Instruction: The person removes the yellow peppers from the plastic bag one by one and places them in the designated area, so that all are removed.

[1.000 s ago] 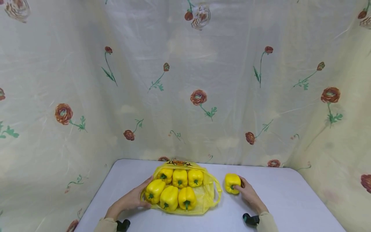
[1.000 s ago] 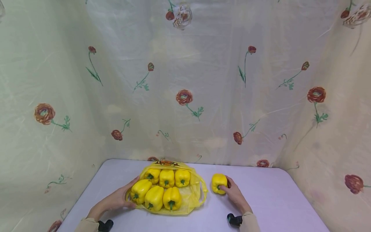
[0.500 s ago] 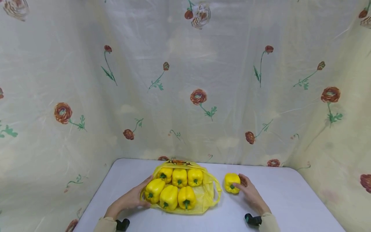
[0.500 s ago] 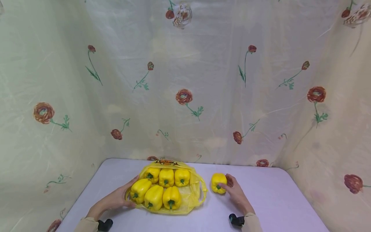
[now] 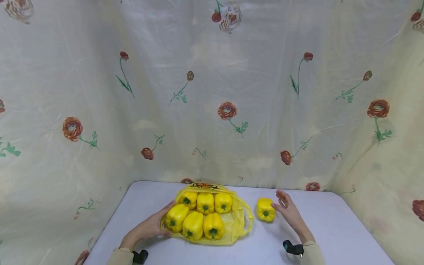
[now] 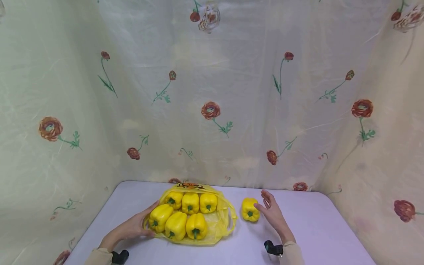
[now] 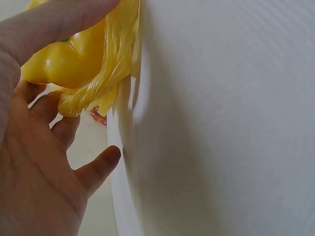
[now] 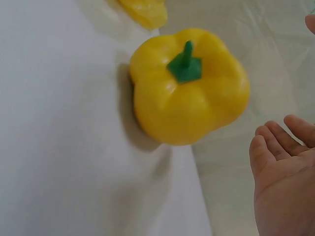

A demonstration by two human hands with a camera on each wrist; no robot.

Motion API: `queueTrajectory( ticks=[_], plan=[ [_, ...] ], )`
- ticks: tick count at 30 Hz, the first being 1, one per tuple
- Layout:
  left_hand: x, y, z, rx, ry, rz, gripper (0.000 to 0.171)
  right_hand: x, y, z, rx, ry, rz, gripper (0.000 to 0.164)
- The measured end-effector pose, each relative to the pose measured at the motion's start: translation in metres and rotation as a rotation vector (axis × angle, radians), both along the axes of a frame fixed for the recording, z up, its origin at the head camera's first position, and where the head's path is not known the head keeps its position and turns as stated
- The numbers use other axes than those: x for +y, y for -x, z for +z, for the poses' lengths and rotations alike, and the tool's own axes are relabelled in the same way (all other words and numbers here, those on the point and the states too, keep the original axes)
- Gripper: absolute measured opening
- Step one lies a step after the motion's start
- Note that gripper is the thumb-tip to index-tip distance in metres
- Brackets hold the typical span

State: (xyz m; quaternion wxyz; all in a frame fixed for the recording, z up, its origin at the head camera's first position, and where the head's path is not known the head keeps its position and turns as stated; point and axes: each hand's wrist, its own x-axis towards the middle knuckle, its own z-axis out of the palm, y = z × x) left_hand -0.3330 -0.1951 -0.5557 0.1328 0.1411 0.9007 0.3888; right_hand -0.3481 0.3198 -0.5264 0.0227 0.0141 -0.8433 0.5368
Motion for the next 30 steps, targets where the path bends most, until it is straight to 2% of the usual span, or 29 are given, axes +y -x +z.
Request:
queueTrajectory(
  ticks=[5, 9, 13, 16, 22, 30],
  plan=[
    [0.000, -0.002, 0.001, 0.003, -0.009, -0.011, 0.116, -0.007, -0.004, 0.013, 0.042, -0.032, 0.028, 0.078],
    [0.001, -0.002, 0.000, 0.016, -0.009, -0.022, 0.116, -0.016, -0.008, 0.022, 0.120, -0.054, 0.051, 0.078],
    [0.001, -0.001, 0.000, 0.011, -0.009, -0.014, 0.115, -0.026, -0.012, 0.029, 0.188, -0.091, 0.075, 0.079],
    [0.002, 0.000, -0.001, 0.005, -0.007, -0.006, 0.115, -0.035, -0.015, 0.035, 0.203, -0.102, 0.102, 0.079],
    [0.002, 0.001, 0.001, 0.000, -0.016, -0.008, 0.115, -0.051, -0.018, 0.044, 0.222, -0.035, 0.169, 0.081],
    [0.002, 0.001, 0.001, -0.006, -0.017, 0.002, 0.117, -0.073, -0.020, 0.047, 0.239, -0.001, 0.238, 0.077]
  ],
)
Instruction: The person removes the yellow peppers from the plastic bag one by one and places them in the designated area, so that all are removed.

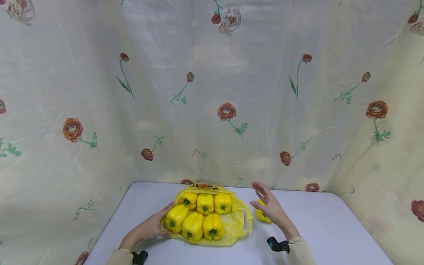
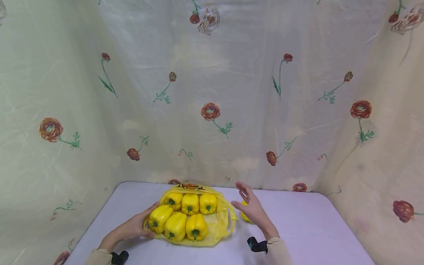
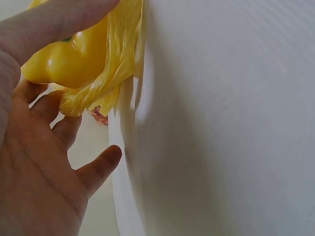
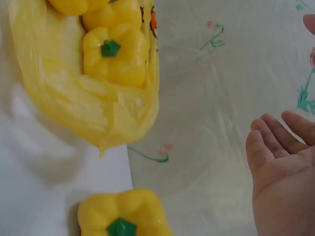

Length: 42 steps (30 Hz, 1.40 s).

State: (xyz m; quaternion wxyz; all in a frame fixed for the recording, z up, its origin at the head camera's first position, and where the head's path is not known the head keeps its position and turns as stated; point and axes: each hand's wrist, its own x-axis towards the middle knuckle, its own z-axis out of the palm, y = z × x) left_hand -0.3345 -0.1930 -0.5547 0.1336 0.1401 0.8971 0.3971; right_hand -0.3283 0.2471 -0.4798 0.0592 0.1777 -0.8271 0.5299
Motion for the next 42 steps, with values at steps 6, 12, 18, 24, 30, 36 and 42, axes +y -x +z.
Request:
queueTrajectory(
  ticks=[6, 12, 18, 24, 30, 36, 42],
  plan=[
    [-0.003, -0.002, -0.001, -0.007, -0.015, -0.005, 0.116, -0.017, -0.004, 0.000, -0.022, 0.041, 0.048, 0.076],
    [-0.002, -0.001, 0.001, 0.011, 0.002, -0.011, 0.116, -0.026, -0.007, -0.002, -0.022, 0.080, 0.099, 0.075],
    [-0.003, -0.001, 0.004, 0.030, 0.011, -0.022, 0.114, -0.036, -0.006, -0.012, -0.082, 0.060, 0.109, 0.074],
    [-0.002, -0.002, 0.002, 0.010, 0.003, -0.020, 0.114, -0.048, -0.006, -0.021, -0.138, 0.044, 0.111, 0.074],
    [0.000, -0.002, 0.000, -0.002, 0.001, -0.001, 0.114, -0.060, -0.009, -0.026, -0.185, 0.018, 0.133, 0.078],
    [-0.002, -0.002, -0.001, 0.003, 0.001, -0.011, 0.114, -0.068, -0.011, -0.032, -0.185, 0.011, 0.163, 0.075],
    [-0.002, -0.002, 0.000, 0.011, -0.015, -0.028, 0.114, -0.078, -0.013, -0.042, -0.228, 0.029, 0.203, 0.074]
  ],
)
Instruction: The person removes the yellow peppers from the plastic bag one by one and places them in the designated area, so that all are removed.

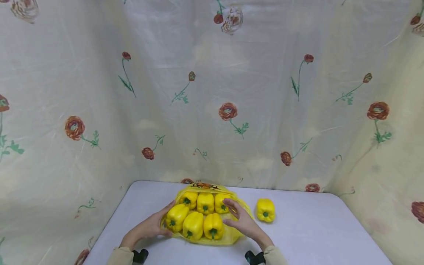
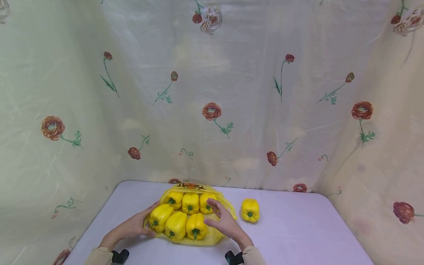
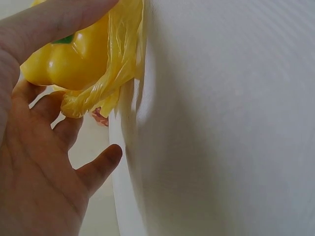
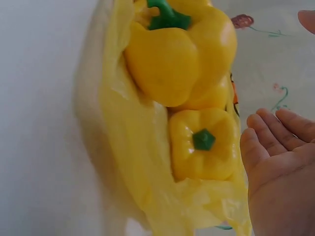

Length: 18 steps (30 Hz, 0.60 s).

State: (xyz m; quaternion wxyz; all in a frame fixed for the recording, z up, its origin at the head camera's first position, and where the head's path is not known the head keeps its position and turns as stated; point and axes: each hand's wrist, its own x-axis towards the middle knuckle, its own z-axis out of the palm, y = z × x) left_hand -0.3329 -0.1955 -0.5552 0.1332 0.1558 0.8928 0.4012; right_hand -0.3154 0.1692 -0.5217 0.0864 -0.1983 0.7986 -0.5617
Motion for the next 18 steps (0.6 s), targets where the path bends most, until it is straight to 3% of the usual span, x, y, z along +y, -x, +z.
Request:
queueTrajectory(
  ticks=[7, 13, 18],
  plan=[
    [0.001, -0.001, -0.001, -0.015, 0.011, 0.011, 0.115, -0.006, 0.000, -0.012, -0.053, -0.011, 0.070, 0.076],
    [0.002, -0.001, 0.001, -0.013, 0.019, 0.019, 0.115, -0.009, 0.005, -0.020, -0.049, -0.052, 0.075, 0.078],
    [0.004, 0.001, 0.000, -0.012, 0.024, 0.030, 0.117, -0.013, 0.006, -0.025, -0.097, -0.058, 0.068, 0.080]
  ],
)
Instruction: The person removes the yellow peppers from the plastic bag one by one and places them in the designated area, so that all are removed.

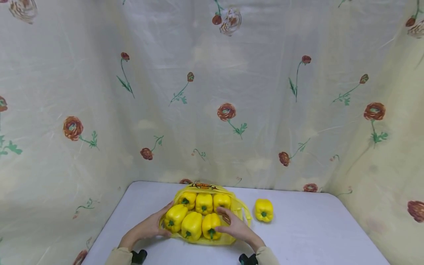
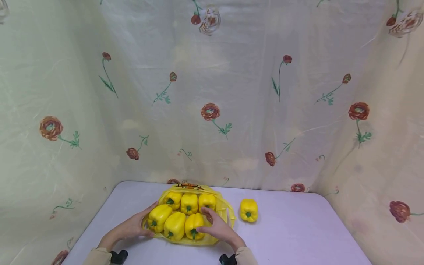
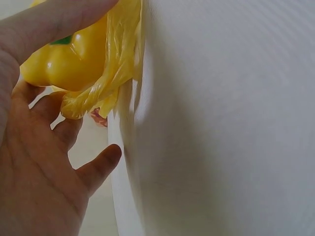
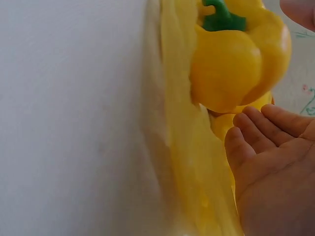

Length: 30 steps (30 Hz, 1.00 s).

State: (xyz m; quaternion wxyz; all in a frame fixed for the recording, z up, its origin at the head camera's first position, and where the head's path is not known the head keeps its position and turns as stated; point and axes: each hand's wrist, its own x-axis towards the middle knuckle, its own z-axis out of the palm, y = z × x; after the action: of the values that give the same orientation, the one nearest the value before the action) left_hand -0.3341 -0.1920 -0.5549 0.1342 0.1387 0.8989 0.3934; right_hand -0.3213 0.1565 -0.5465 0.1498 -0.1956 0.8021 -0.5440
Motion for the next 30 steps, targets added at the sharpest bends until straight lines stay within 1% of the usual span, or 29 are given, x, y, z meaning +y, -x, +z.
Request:
queueTrajectory(
  ticks=[7, 11, 18, 22, 30],
  plan=[
    [-0.001, 0.000, 0.000, 0.006, -0.009, -0.011, 0.117, -0.006, 0.003, -0.009, -0.051, -0.027, -0.017, 0.086],
    [-0.001, 0.001, 0.001, 0.000, -0.006, 0.000, 0.117, -0.008, 0.005, -0.013, -0.074, -0.027, -0.024, 0.087],
    [-0.001, 0.001, 0.001, -0.003, -0.013, 0.003, 0.118, -0.010, 0.007, -0.018, -0.090, -0.058, -0.031, 0.088],
    [-0.001, 0.001, 0.000, -0.002, -0.009, 0.002, 0.117, -0.012, 0.006, -0.019, -0.099, -0.079, -0.044, 0.089],
    [0.001, 0.000, 0.000, -0.005, -0.005, 0.014, 0.119, -0.013, 0.005, -0.019, -0.100, -0.086, -0.049, 0.088]
  ],
)
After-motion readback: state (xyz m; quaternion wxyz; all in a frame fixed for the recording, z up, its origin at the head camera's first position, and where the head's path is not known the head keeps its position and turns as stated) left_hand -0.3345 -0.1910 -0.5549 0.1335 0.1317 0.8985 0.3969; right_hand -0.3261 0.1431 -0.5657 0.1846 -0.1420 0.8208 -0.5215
